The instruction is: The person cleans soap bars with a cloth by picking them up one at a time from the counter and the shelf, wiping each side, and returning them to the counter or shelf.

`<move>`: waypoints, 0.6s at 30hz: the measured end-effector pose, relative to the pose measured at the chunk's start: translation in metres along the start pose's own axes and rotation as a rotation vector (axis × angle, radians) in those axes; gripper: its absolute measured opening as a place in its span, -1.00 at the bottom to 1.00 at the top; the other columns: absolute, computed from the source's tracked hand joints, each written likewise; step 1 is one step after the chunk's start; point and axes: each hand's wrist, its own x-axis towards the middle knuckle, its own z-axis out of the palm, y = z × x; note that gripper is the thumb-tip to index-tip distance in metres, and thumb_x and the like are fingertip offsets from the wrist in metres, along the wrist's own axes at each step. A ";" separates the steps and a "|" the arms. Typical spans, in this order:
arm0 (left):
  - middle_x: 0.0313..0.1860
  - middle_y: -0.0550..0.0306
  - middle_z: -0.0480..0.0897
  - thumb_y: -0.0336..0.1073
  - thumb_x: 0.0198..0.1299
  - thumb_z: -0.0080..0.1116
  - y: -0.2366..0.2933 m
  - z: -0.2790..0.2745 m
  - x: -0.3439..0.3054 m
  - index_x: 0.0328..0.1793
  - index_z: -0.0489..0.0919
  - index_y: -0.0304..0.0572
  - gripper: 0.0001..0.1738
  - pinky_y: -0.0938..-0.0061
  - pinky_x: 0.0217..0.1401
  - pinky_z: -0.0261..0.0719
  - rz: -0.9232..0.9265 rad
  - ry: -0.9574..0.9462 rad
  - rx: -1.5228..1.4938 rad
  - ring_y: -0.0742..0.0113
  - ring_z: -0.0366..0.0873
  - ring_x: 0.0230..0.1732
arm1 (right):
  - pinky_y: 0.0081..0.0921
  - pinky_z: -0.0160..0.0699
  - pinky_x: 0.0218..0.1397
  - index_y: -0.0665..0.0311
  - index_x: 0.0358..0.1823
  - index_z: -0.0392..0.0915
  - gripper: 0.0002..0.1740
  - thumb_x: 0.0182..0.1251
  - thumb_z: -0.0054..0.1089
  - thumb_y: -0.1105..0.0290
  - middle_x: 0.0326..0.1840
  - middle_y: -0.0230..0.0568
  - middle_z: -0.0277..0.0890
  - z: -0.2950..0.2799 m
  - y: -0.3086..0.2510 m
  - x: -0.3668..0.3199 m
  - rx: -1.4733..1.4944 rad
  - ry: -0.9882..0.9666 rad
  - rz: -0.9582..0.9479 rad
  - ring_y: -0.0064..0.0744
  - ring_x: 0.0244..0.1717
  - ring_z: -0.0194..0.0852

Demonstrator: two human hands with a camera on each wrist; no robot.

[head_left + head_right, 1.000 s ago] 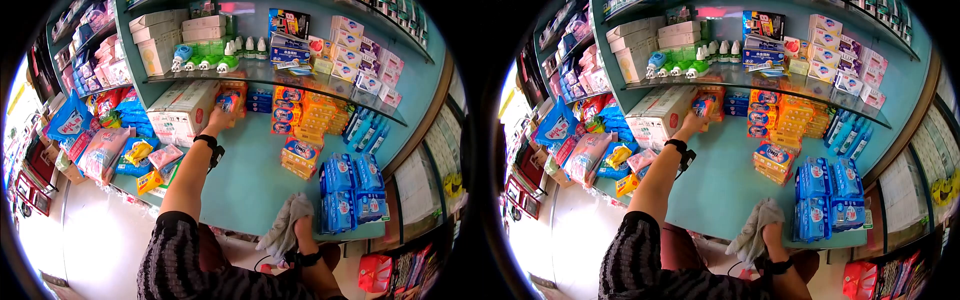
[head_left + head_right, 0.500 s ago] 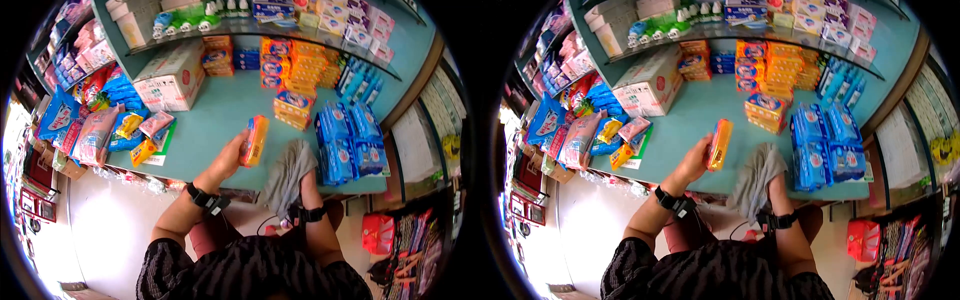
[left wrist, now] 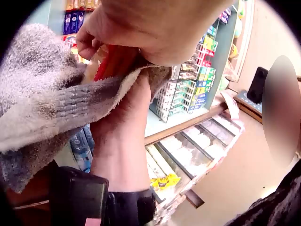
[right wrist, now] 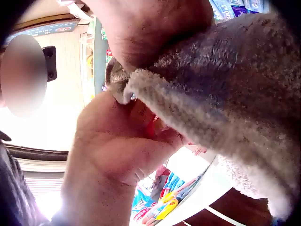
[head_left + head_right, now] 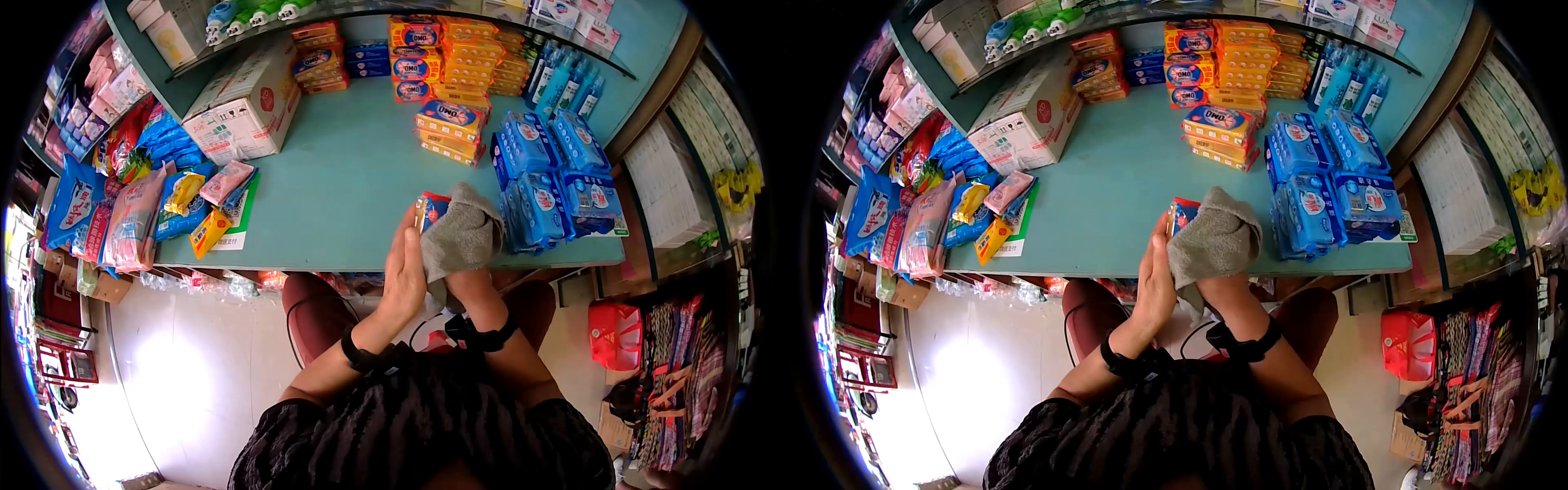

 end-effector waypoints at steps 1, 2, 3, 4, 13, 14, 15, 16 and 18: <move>0.27 -0.29 0.30 -0.07 0.39 -0.27 0.000 0.000 -0.002 0.36 0.12 -0.50 -0.38 0.35 0.37 0.11 0.062 0.015 0.075 -0.01 0.21 0.34 | -0.26 0.38 -0.03 0.29 -0.03 0.45 -0.66 0.16 0.15 0.34 -0.06 -0.04 0.45 -0.003 -0.001 0.002 -0.039 -0.018 -0.021 -0.13 -0.07 0.43; 0.26 -0.29 0.31 -0.09 0.38 -0.23 0.000 0.001 -0.003 0.35 0.12 -0.51 -0.38 0.34 0.35 0.14 0.098 0.004 0.133 -0.03 0.24 0.32 | -0.25 0.38 -0.01 0.30 -0.03 0.45 -0.66 0.18 0.14 0.33 -0.06 -0.05 0.45 -0.006 -0.003 0.005 -0.077 -0.035 -0.040 -0.12 -0.06 0.43; 0.25 -0.29 0.32 -0.11 0.37 -0.18 0.000 0.002 -0.004 0.35 0.11 -0.52 -0.37 0.33 0.33 0.17 0.133 -0.008 0.190 -0.04 0.26 0.30 | -0.25 0.37 0.00 0.30 -0.03 0.45 -0.66 0.19 0.13 0.32 -0.06 -0.05 0.46 -0.009 -0.005 0.007 -0.116 -0.054 -0.057 -0.11 -0.05 0.43; 0.25 -0.29 0.33 -0.12 0.35 -0.14 0.000 0.003 -0.005 0.34 0.11 -0.53 -0.37 0.32 0.31 0.21 0.170 -0.019 0.246 -0.06 0.29 0.28 | -0.25 0.37 0.01 0.30 -0.02 0.44 -0.67 0.21 0.11 0.33 -0.06 -0.06 0.46 -0.009 0.000 0.008 -0.048 -0.048 0.015 -0.10 -0.05 0.43; 0.06 0.04 0.47 -0.25 0.31 -0.01 0.011 -0.006 -0.017 0.38 0.10 -0.35 -0.40 0.50 0.13 0.37 -0.178 -0.165 -0.031 0.42 0.41 0.04 | -0.48 0.42 0.06 0.33 0.03 0.39 -0.65 0.37 0.00 0.24 -0.03 -0.21 0.47 -0.008 0.035 -0.005 1.054 0.028 0.753 -0.37 -0.02 0.44; 0.05 -0.01 0.48 -0.24 0.28 0.03 0.005 -0.010 -0.017 0.37 0.12 -0.35 -0.39 0.51 0.08 0.40 -0.173 -0.175 -0.104 0.41 0.43 0.00 | -0.50 0.43 0.07 0.33 0.05 0.38 -0.63 0.37 -0.01 0.22 -0.02 -0.22 0.46 -0.014 0.033 -0.002 1.154 -0.025 0.853 -0.40 0.00 0.44; 0.04 -0.06 0.49 -0.24 0.26 0.07 -0.001 -0.013 -0.015 0.35 0.14 -0.35 -0.38 0.52 0.03 0.42 -0.165 -0.186 -0.177 0.40 0.46 -0.03 | -0.52 0.43 0.07 0.33 0.07 0.36 -0.61 0.38 -0.02 0.19 -0.02 -0.24 0.45 -0.022 0.028 0.003 1.253 -0.079 0.952 -0.43 0.01 0.43; 0.03 -0.10 0.51 -0.23 0.23 0.12 -0.005 -0.018 -0.013 0.33 0.16 -0.35 -0.37 0.53 -0.03 0.45 -0.158 -0.200 -0.250 0.39 0.49 -0.07 | -0.49 0.42 0.11 0.35 0.08 0.34 -0.59 0.38 -0.03 0.19 -0.03 -0.25 0.45 -0.029 0.025 0.005 1.301 -0.174 0.975 -0.42 0.05 0.41; -0.02 -0.10 0.53 -0.26 0.20 0.16 0.000 -0.032 -0.009 0.27 0.22 -0.31 -0.42 0.51 -0.06 0.48 -0.083 -0.297 -0.010 0.34 0.53 -0.11 | -0.50 0.41 0.11 0.37 0.07 0.34 -0.58 0.35 0.00 0.20 -0.03 -0.27 0.45 -0.025 0.026 0.010 1.145 -0.283 0.783 -0.43 0.07 0.39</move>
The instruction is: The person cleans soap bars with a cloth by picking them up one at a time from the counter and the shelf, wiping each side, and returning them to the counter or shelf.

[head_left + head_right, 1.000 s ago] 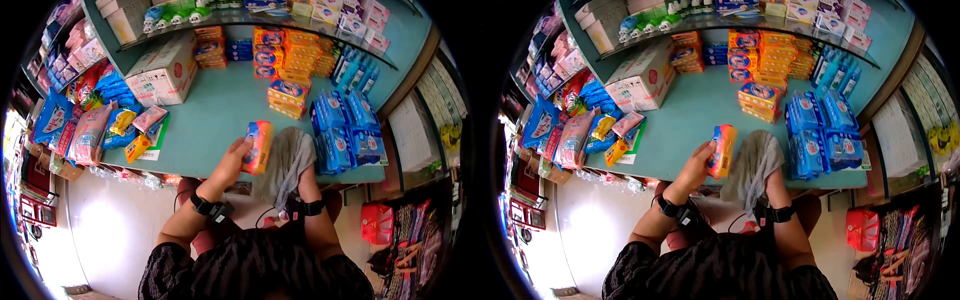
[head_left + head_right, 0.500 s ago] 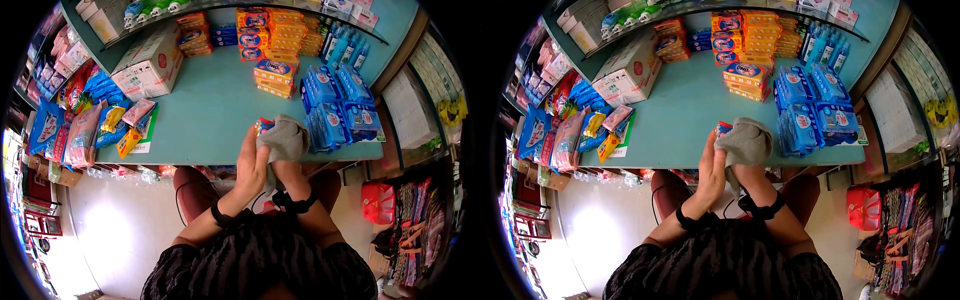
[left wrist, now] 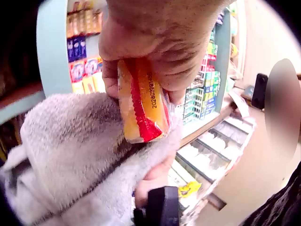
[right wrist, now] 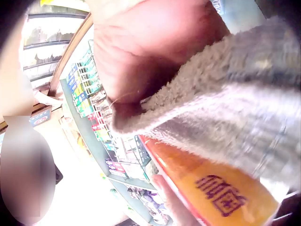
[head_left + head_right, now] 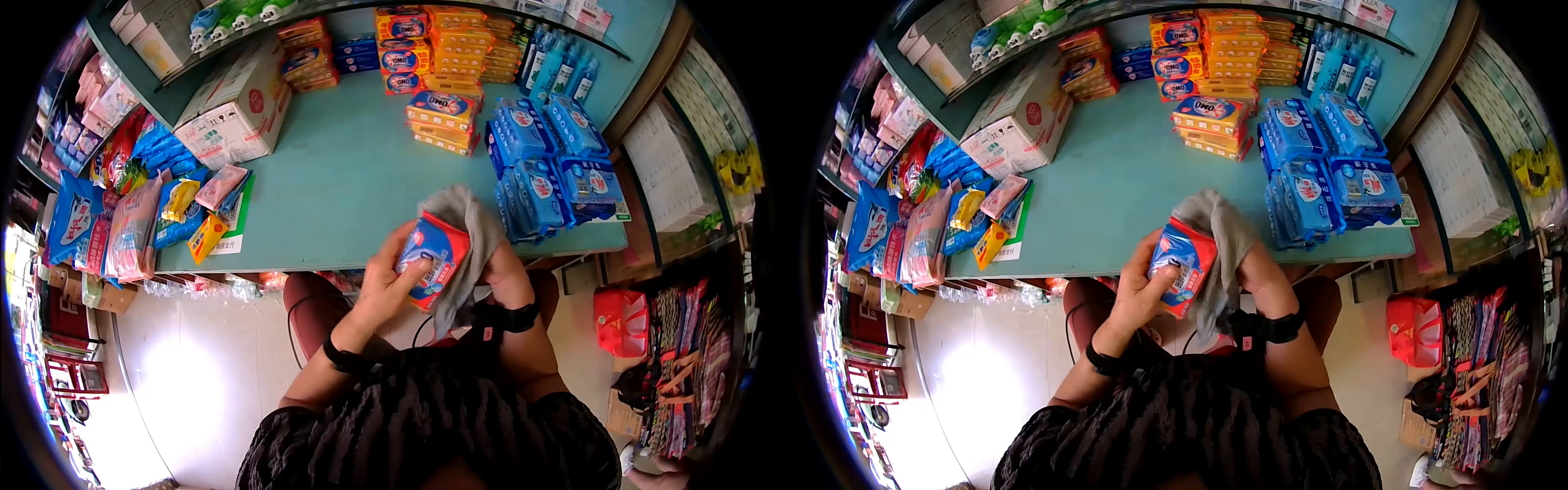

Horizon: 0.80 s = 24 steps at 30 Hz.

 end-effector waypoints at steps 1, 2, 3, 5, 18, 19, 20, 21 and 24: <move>-0.04 -0.10 0.55 -0.27 0.18 0.18 0.007 -0.005 -0.001 0.25 0.26 -0.28 -0.44 0.50 -0.08 0.49 0.015 -0.040 0.124 0.32 0.55 -0.14 | -0.51 0.40 0.11 0.38 0.07 0.34 -0.58 0.34 0.01 0.20 -0.03 -0.29 0.45 0.000 0.001 0.000 -0.110 -0.049 -0.044 -0.44 0.07 0.38; -0.12 -0.11 0.57 -0.29 0.11 0.25 0.017 -0.007 -0.001 0.16 0.32 -0.23 -0.48 0.47 -0.07 0.51 -0.037 -0.061 0.223 0.25 0.58 -0.16 | -0.52 0.40 0.09 0.37 0.05 0.35 -0.60 0.31 0.06 0.24 -0.04 -0.31 0.44 0.001 0.001 -0.004 -0.111 -0.068 -0.033 -0.47 0.05 0.37; -0.11 -0.10 0.57 -0.28 0.11 0.25 0.015 -0.009 -0.001 0.17 0.31 -0.25 -0.46 0.47 -0.03 0.49 0.028 -0.099 0.255 0.29 0.56 -0.13 | -0.53 0.40 0.07 0.35 0.03 0.37 -0.62 0.27 0.11 0.28 -0.04 -0.33 0.44 0.002 -0.001 -0.009 -0.113 -0.087 -0.022 -0.50 0.03 0.36; -0.08 -0.07 0.57 -0.28 0.10 0.27 0.011 -0.012 -0.002 0.18 0.29 -0.30 -0.43 0.49 0.04 0.44 0.159 -0.174 0.319 0.38 0.51 -0.06 | -0.56 0.39 0.04 0.32 -0.01 0.40 -0.64 0.20 0.20 0.35 -0.06 -0.37 0.44 0.003 -0.006 -0.018 -0.116 -0.127 -0.005 -0.55 -0.01 0.35; 0.03 0.14 0.51 -0.31 0.20 0.16 -0.008 -0.011 -0.010 0.29 0.26 -0.27 -0.44 0.56 0.09 0.40 -0.112 -0.198 -0.510 0.48 0.44 0.00 | -0.55 0.45 -0.04 0.30 0.03 0.42 -0.69 0.33 0.03 0.32 -0.07 -0.31 0.48 0.007 0.011 -0.028 0.096 0.006 0.047 -0.56 -0.10 0.42; 0.04 0.15 0.50 -0.28 0.22 0.12 -0.011 -0.010 -0.009 0.30 0.25 -0.26 -0.45 0.57 0.10 0.39 -0.095 -0.142 -0.525 0.49 0.43 0.01 | -0.53 0.44 -0.02 0.30 0.04 0.40 -0.68 0.34 0.01 0.30 -0.07 -0.29 0.47 0.008 0.011 -0.024 0.046 0.033 -0.009 -0.53 -0.09 0.43; 0.06 0.16 0.49 -0.25 0.25 0.08 -0.014 -0.008 -0.007 0.31 0.24 -0.25 -0.46 0.58 0.11 0.37 -0.078 -0.085 -0.538 0.50 0.42 0.03 | -0.52 0.43 0.00 0.30 0.05 0.39 -0.66 0.34 -0.02 0.28 -0.06 -0.27 0.47 0.011 0.010 -0.019 -0.003 0.058 -0.064 -0.49 -0.08 0.43; 0.08 0.17 0.47 -0.23 0.28 0.05 -0.012 -0.006 -0.005 0.32 0.24 -0.23 -0.47 0.59 0.12 0.36 -0.059 -0.024 -0.549 0.50 0.41 0.04 | -0.50 0.42 0.02 0.30 0.07 0.38 -0.65 0.35 -0.04 0.26 -0.06 -0.25 0.47 0.015 0.010 -0.016 -0.053 0.080 -0.118 -0.46 -0.07 0.44; 0.01 0.20 0.46 -0.18 0.33 -0.05 0.001 -0.002 0.002 0.29 0.24 -0.24 -0.52 0.56 0.08 0.36 -0.120 0.198 -0.398 0.53 0.38 -0.01 | -0.39 0.35 0.11 0.34 0.14 0.31 -0.54 0.26 0.01 0.26 0.01 -0.12 0.41 0.027 -0.005 -0.011 -0.674 0.115 -0.558 -0.24 0.00 0.40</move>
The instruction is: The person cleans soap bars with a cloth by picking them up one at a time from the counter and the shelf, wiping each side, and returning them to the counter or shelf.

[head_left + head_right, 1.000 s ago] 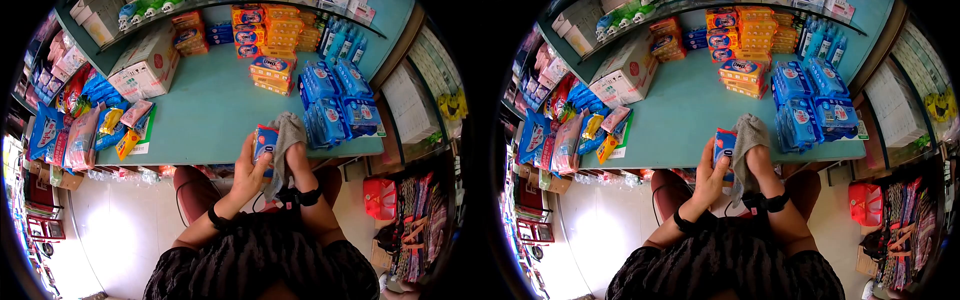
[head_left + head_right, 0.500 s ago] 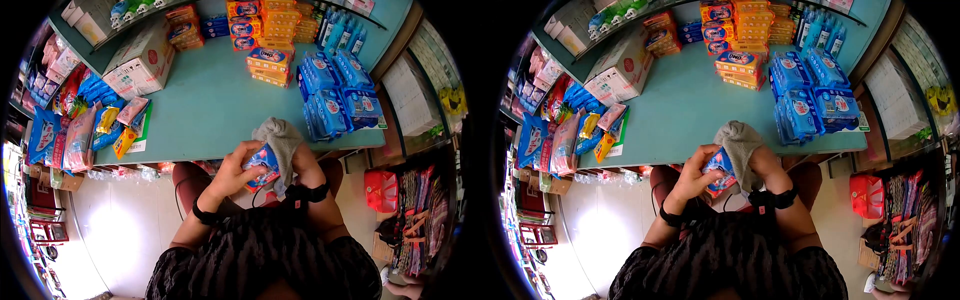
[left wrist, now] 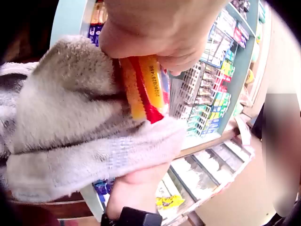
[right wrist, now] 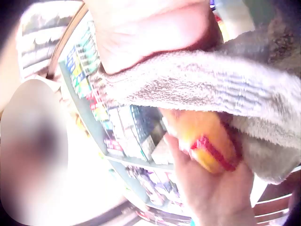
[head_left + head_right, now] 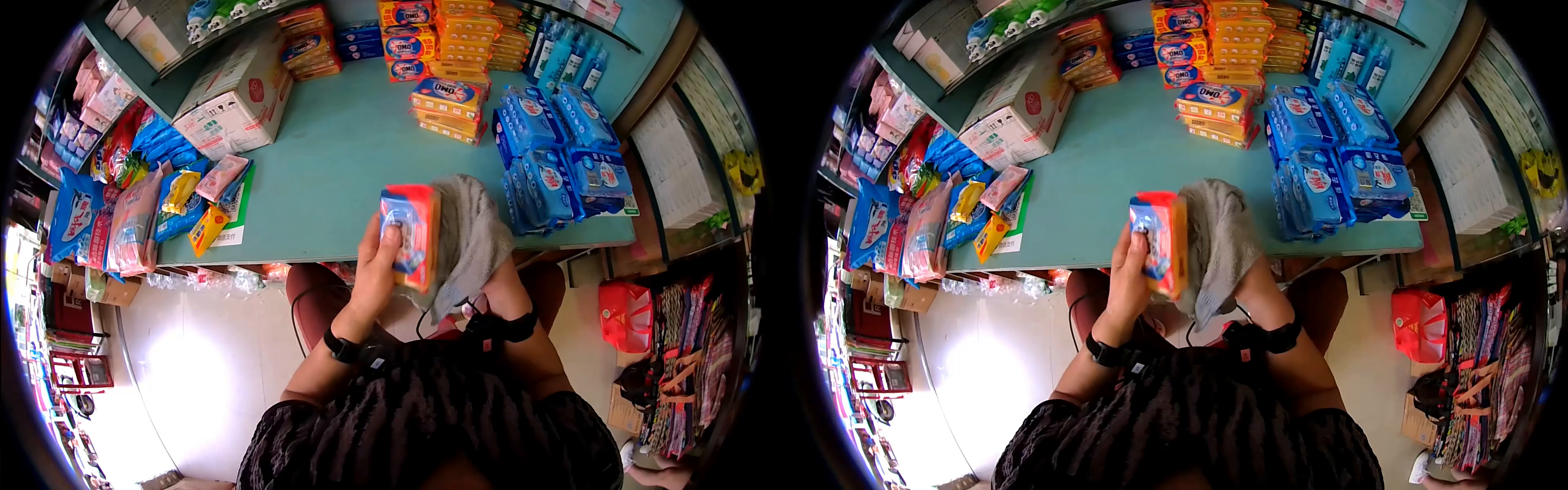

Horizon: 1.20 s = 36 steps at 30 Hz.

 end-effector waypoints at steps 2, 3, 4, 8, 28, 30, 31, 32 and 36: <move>-0.04 0.22 0.43 -0.18 0.37 -0.13 -0.002 0.010 0.002 0.28 0.21 -0.23 -0.56 0.57 0.00 0.37 0.101 0.063 0.217 0.52 0.35 -0.08 | -0.32 0.24 0.20 0.36 0.17 0.27 -0.50 0.24 0.02 0.28 0.08 -0.06 0.35 0.008 -0.002 -0.003 -0.432 -0.060 -0.222 -0.15 0.09 0.33; 0.04 0.19 0.43 -0.14 0.40 -0.24 -0.003 0.015 -0.003 0.30 0.22 -0.24 -0.55 0.57 0.08 0.31 0.144 0.048 0.334 0.49 0.34 0.02 | -0.28 0.16 0.26 0.37 0.20 0.24 -0.47 0.24 0.02 0.29 0.14 -0.01 0.30 0.015 0.006 -0.013 -0.366 -0.064 -0.134 -0.09 0.16 0.26; 0.05 0.18 0.43 -0.14 0.40 -0.24 -0.005 0.021 0.000 0.29 0.23 -0.23 -0.56 0.56 0.09 0.32 0.167 0.070 0.267 0.49 0.34 0.04 | -0.23 0.09 0.32 0.38 0.23 0.21 -0.45 0.24 0.02 0.30 0.19 0.04 0.26 0.023 0.011 -0.021 -0.302 -0.062 -0.047 -0.03 0.23 0.19; 0.05 0.13 0.45 -0.10 0.40 -0.22 -0.006 0.020 0.009 0.23 0.27 -0.20 -0.59 0.50 0.11 0.36 0.061 0.172 0.000 0.43 0.39 0.06 | -0.22 0.08 0.32 0.40 0.28 0.14 -0.35 0.21 0.10 0.30 0.25 0.08 0.19 0.031 0.020 -0.030 -0.034 -0.076 0.077 0.04 0.24 0.16; -0.30 0.19 0.54 -0.07 0.20 0.15 0.054 -0.019 0.032 -0.06 0.45 -0.28 -0.60 0.64 -0.19 0.47 -0.221 -0.266 0.292 0.56 0.45 -0.26 | -0.48 0.33 0.17 0.44 0.07 0.35 -0.66 0.29 0.04 0.48 0.06 -0.08 0.44 -0.026 0.013 -0.003 -0.132 -0.324 -0.004 -0.33 0.04 0.42; -0.34 0.21 0.53 -0.09 0.23 0.12 0.043 -0.014 0.030 -0.07 0.45 -0.27 -0.62 0.64 -0.28 0.47 -0.170 -0.166 0.266 0.57 0.45 -0.34 | -0.50 0.36 0.14 0.45 0.12 0.30 -0.63 0.32 -0.01 0.45 0.03 -0.11 0.46 -0.013 0.008 -0.002 0.044 -0.136 0.070 -0.38 0.04 0.41; -0.37 0.22 0.53 -0.09 0.24 0.10 0.038 -0.009 0.028 -0.07 0.45 -0.27 -0.63 0.65 -0.33 0.47 -0.143 -0.117 0.252 0.58 0.45 -0.37 | -0.50 0.36 0.14 0.44 0.16 0.27 -0.61 0.36 -0.06 0.41 0.04 -0.13 0.44 -0.008 0.008 -0.004 0.195 -0.049 0.147 -0.42 0.05 0.39; -0.43 0.25 0.51 -0.09 0.28 0.04 0.035 -0.004 0.023 -0.10 0.45 -0.26 -0.66 0.67 -0.51 0.43 -0.170 -0.054 0.212 0.60 0.43 -0.51 | -0.51 0.36 0.13 0.44 0.19 0.23 -0.59 0.40 -0.12 0.36 0.06 -0.15 0.42 -0.002 0.008 -0.005 0.349 0.050 0.211 -0.46 0.06 0.37; -0.41 0.17 0.55 -0.02 0.34 -0.14 0.015 0.007 0.017 -0.05 0.42 -0.24 -0.60 0.66 -0.67 0.39 -0.146 0.109 0.082 0.53 0.49 -0.59 | -0.49 0.36 0.14 0.34 0.27 0.15 -0.52 0.47 -0.22 0.19 0.22 -0.17 0.23 0.012 0.028 -0.020 0.784 0.290 0.354 -0.46 0.13 0.31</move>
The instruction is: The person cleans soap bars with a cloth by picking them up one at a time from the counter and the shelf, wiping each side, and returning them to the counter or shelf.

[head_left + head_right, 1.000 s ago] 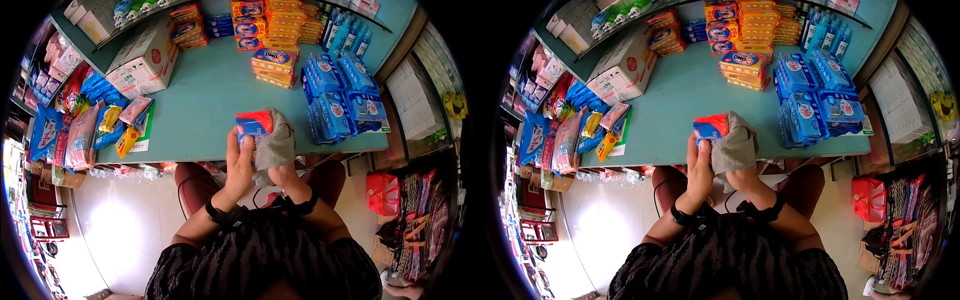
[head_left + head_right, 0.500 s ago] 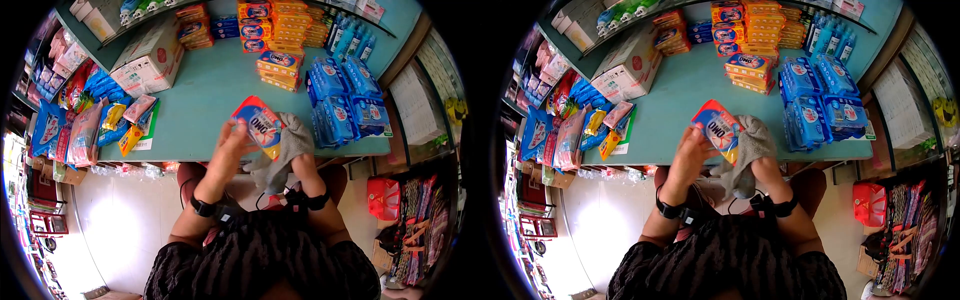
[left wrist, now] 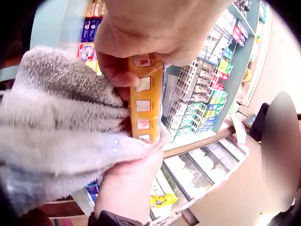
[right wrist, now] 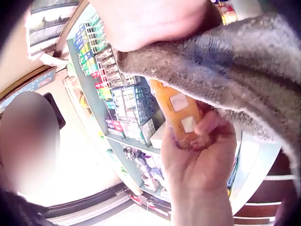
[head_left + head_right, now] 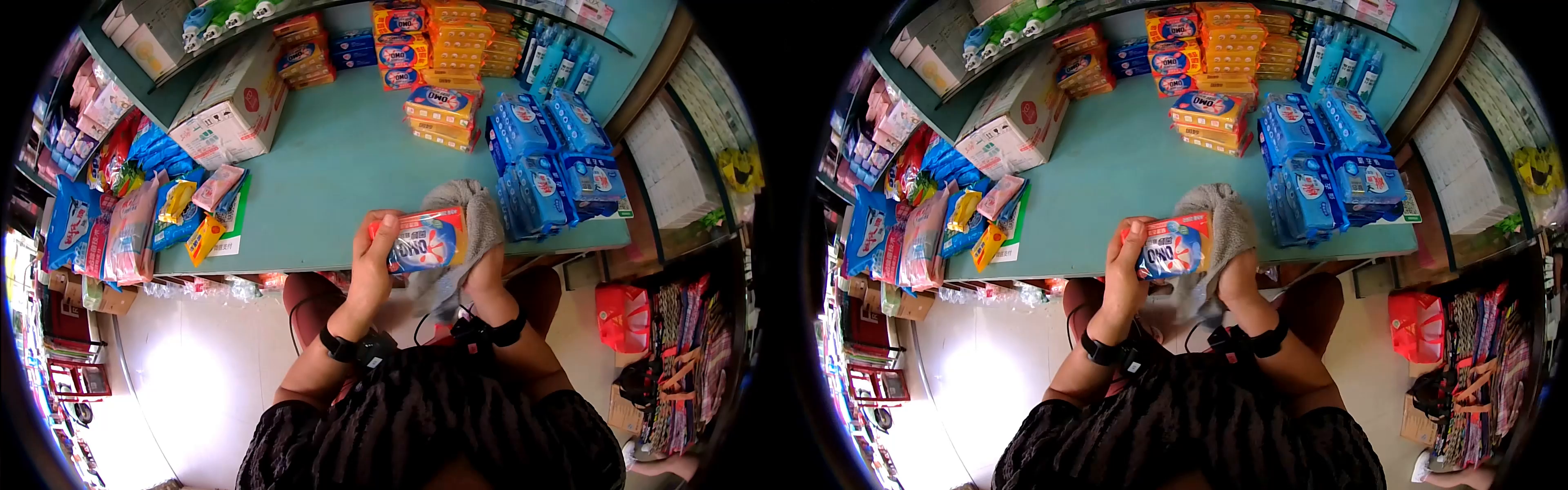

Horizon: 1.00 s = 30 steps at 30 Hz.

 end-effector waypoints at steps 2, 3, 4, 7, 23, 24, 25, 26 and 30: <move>-0.41 0.17 0.55 0.01 0.34 -0.17 -0.004 0.007 -0.002 -0.05 0.42 -0.24 -0.58 0.63 -0.64 0.40 0.026 0.052 -0.128 0.51 0.50 -0.57 | -0.46 0.40 0.14 0.34 0.23 0.20 -0.53 0.47 -0.24 0.15 0.18 -0.17 0.29 -0.009 0.015 0.000 -0.254 0.042 -0.140 -0.43 0.12 0.35; -0.41 0.18 0.55 0.02 0.34 -0.18 -0.006 0.011 -0.003 -0.05 0.42 -0.23 -0.57 0.62 -0.63 0.40 0.041 0.081 -0.192 0.50 0.51 -0.56 | -0.46 0.39 0.14 0.33 0.24 0.17 -0.50 0.46 -0.24 0.12 0.17 -0.17 0.29 0.001 0.014 -0.002 -0.157 0.022 -0.137 -0.42 0.11 0.36; -0.39 0.19 0.56 0.04 0.35 -0.20 -0.012 0.014 -0.002 -0.05 0.43 -0.21 -0.56 0.61 -0.63 0.37 0.062 0.127 -0.227 0.48 0.50 -0.55 | -0.45 0.39 0.14 0.33 0.25 0.15 -0.48 0.45 -0.24 0.10 0.17 -0.16 0.29 0.011 0.013 -0.005 -0.060 0.003 -0.133 -0.42 0.10 0.37; -0.32 0.16 0.58 0.06 0.35 -0.21 -0.017 0.025 -0.008 -0.03 0.44 -0.20 -0.54 0.56 -0.47 0.48 0.056 0.234 -0.385 0.46 0.54 -0.44 | -0.39 0.29 0.19 0.40 0.23 0.14 -0.44 0.39 -0.13 0.12 0.11 -0.13 0.27 0.013 0.022 -0.016 -0.452 -0.059 -0.266 -0.33 0.10 0.30; -0.12 0.17 0.56 -0.12 0.29 0.03 0.001 0.012 0.009 0.10 0.37 -0.30 -0.58 0.60 -0.06 0.46 -0.066 -0.067 -0.368 0.52 0.51 -0.14 | -0.30 0.37 -0.05 0.42 0.03 0.31 -0.64 0.22 0.06 0.45 -0.15 -0.04 0.41 0.028 0.012 0.001 -0.742 -0.061 -0.480 -0.09 -0.12 0.39; -0.14 0.17 0.56 -0.09 0.28 0.04 0.008 0.013 0.013 0.10 0.38 -0.31 -0.55 0.58 -0.07 0.48 -0.043 -0.067 -0.324 0.49 0.52 -0.16 | -0.30 0.37 -0.06 0.42 0.02 0.31 -0.64 0.21 0.07 0.46 -0.15 -0.03 0.42 0.017 0.014 0.005 -0.774 -0.122 -0.450 -0.08 -0.12 0.39; -0.10 0.15 0.57 -0.09 0.29 0.01 0.011 0.011 0.020 0.12 0.37 -0.31 -0.55 0.55 -0.06 0.49 -0.039 -0.092 -0.281 0.47 0.53 -0.14 | -0.30 0.37 -0.06 0.42 0.02 0.32 -0.64 0.20 0.08 0.46 -0.16 -0.03 0.42 0.009 0.016 0.009 -0.806 -0.182 -0.420 -0.08 -0.12 0.40; -0.07 0.14 0.57 -0.09 0.31 -0.01 0.014 0.008 0.029 0.13 0.37 -0.31 -0.55 0.53 -0.05 0.50 -0.035 -0.116 -0.237 0.45 0.54 -0.12 | -0.33 0.40 -0.08 0.41 0.00 0.34 -0.67 0.21 0.07 0.47 -0.16 -0.06 0.43 0.004 0.017 0.011 -0.843 -0.197 -0.395 -0.13 -0.14 0.40; -0.18 0.12 0.59 -0.07 0.26 0.06 0.028 -0.007 0.077 0.09 0.40 -0.38 -0.51 0.55 -0.19 0.53 -0.043 -0.207 0.043 0.46 0.54 -0.26 | -0.51 0.48 -0.20 0.37 -0.08 0.42 -0.81 0.32 -0.04 0.50 -0.21 -0.22 0.46 -0.011 0.017 0.016 -1.076 -0.318 -0.505 -0.42 -0.25 0.43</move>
